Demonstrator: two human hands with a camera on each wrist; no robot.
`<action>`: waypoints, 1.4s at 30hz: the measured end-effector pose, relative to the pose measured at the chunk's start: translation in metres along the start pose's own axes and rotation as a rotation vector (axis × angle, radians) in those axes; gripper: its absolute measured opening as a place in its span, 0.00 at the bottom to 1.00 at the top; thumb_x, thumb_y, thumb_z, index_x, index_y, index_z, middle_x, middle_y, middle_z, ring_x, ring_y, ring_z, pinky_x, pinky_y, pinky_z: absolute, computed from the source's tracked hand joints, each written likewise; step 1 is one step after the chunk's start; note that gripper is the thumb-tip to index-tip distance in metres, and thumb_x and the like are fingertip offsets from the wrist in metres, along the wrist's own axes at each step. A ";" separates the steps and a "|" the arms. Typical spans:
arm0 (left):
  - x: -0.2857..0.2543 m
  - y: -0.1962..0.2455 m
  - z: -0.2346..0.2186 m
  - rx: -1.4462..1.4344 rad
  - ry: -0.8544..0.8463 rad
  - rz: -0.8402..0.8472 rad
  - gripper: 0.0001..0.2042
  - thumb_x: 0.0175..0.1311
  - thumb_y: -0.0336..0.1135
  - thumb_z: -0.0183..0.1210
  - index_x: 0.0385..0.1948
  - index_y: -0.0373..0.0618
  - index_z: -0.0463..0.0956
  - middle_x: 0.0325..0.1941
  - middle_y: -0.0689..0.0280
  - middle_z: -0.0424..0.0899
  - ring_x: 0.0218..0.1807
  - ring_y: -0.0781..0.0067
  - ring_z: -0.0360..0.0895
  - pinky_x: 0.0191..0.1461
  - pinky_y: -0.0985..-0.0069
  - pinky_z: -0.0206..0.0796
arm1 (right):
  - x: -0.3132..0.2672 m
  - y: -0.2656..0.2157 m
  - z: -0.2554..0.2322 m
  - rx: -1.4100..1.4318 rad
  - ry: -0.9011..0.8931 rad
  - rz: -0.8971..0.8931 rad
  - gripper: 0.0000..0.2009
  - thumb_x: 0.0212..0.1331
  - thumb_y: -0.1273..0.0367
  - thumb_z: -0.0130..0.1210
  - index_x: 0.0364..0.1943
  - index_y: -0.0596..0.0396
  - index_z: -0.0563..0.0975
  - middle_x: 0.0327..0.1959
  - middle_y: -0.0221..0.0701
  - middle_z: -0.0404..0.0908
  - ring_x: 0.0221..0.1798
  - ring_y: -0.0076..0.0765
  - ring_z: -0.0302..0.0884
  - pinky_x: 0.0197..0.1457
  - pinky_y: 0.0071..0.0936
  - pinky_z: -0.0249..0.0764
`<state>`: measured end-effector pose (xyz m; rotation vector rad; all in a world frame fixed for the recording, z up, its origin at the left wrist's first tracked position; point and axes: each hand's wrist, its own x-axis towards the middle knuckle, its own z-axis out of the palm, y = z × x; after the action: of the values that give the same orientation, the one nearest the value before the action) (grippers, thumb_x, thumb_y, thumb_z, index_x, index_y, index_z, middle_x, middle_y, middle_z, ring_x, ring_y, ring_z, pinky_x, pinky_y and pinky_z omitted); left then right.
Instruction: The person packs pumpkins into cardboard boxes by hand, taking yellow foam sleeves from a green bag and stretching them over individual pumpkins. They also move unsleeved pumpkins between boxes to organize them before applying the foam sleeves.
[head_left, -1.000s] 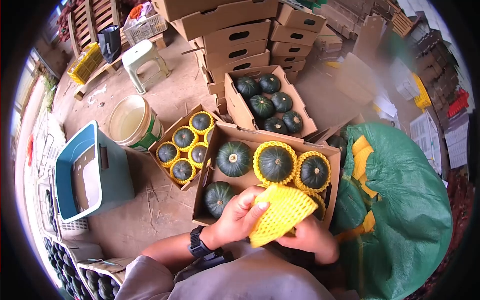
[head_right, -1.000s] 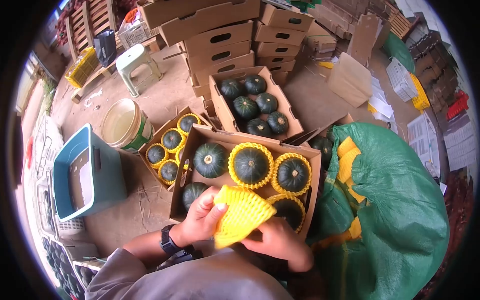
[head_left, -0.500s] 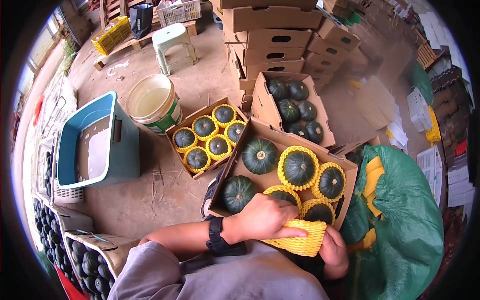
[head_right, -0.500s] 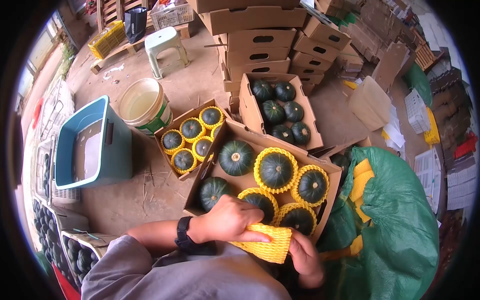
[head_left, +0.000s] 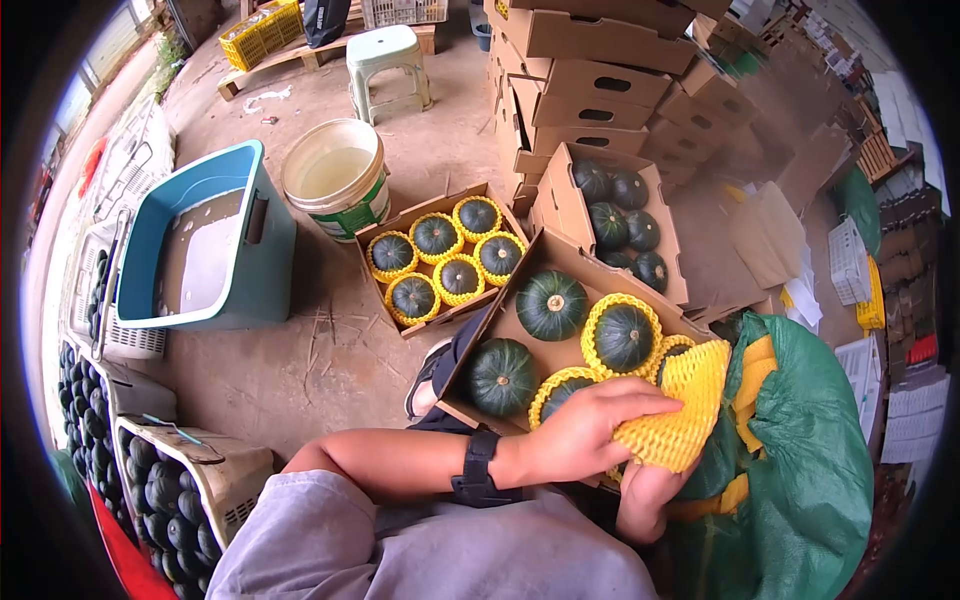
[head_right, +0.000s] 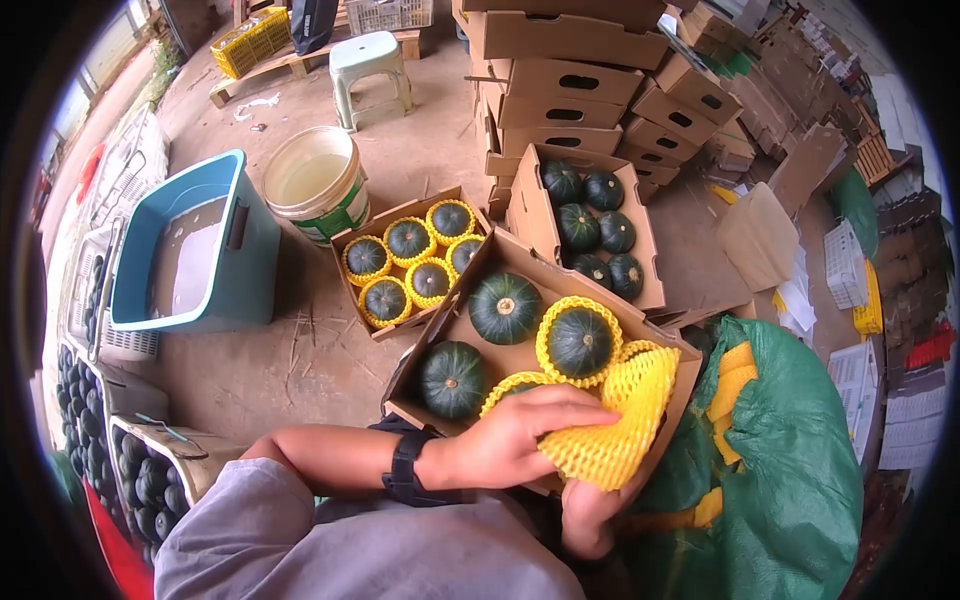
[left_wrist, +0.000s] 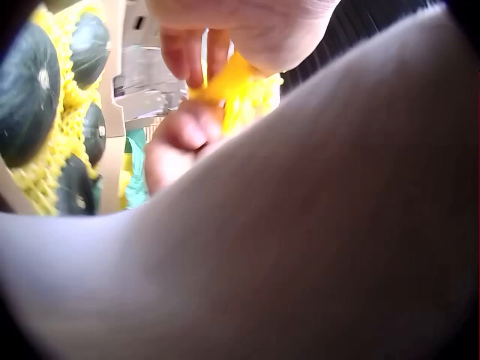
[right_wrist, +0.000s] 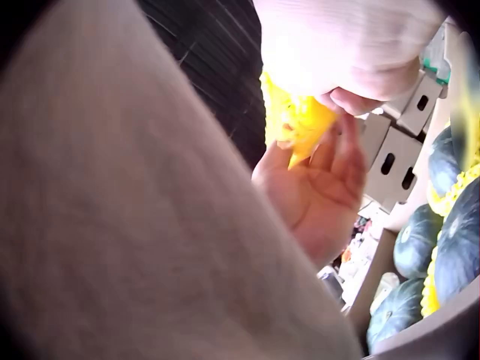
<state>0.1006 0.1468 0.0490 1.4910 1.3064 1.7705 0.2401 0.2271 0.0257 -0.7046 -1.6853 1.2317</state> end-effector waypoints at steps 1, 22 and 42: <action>-0.001 -0.004 -0.005 -0.545 -0.074 -0.334 0.16 0.61 0.22 0.54 0.52 0.39 0.73 0.43 0.64 0.79 0.46 0.76 0.75 0.52 0.79 0.66 | 0.002 0.001 0.003 0.117 0.047 0.045 0.23 0.63 0.67 0.46 0.61 0.62 0.63 0.52 0.38 0.73 0.53 0.38 0.73 0.58 0.34 0.69; -0.017 -0.006 -0.060 0.133 -0.136 -0.238 0.06 0.64 0.35 0.58 0.37 0.45 0.73 0.35 0.66 0.80 0.39 0.67 0.77 0.48 0.73 0.65 | 0.018 -0.022 0.015 0.414 -0.724 0.634 0.23 0.66 0.55 0.50 0.55 0.60 0.72 0.50 0.32 0.76 0.55 0.24 0.69 0.59 0.29 0.63; -0.046 -0.003 -0.115 -0.937 0.330 -0.417 0.51 0.50 0.63 0.62 0.72 0.65 0.37 0.75 0.62 0.45 0.73 0.45 0.48 0.69 0.45 0.50 | 0.109 0.047 0.134 -1.152 -1.100 -0.238 0.39 0.38 0.66 0.69 0.62 0.38 0.66 0.58 0.46 0.64 0.57 0.57 0.68 0.59 0.46 0.69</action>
<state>0.0060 0.0692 0.0302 0.3969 0.6447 1.9472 0.0697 0.2780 0.0047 -0.3823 -3.3407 0.2919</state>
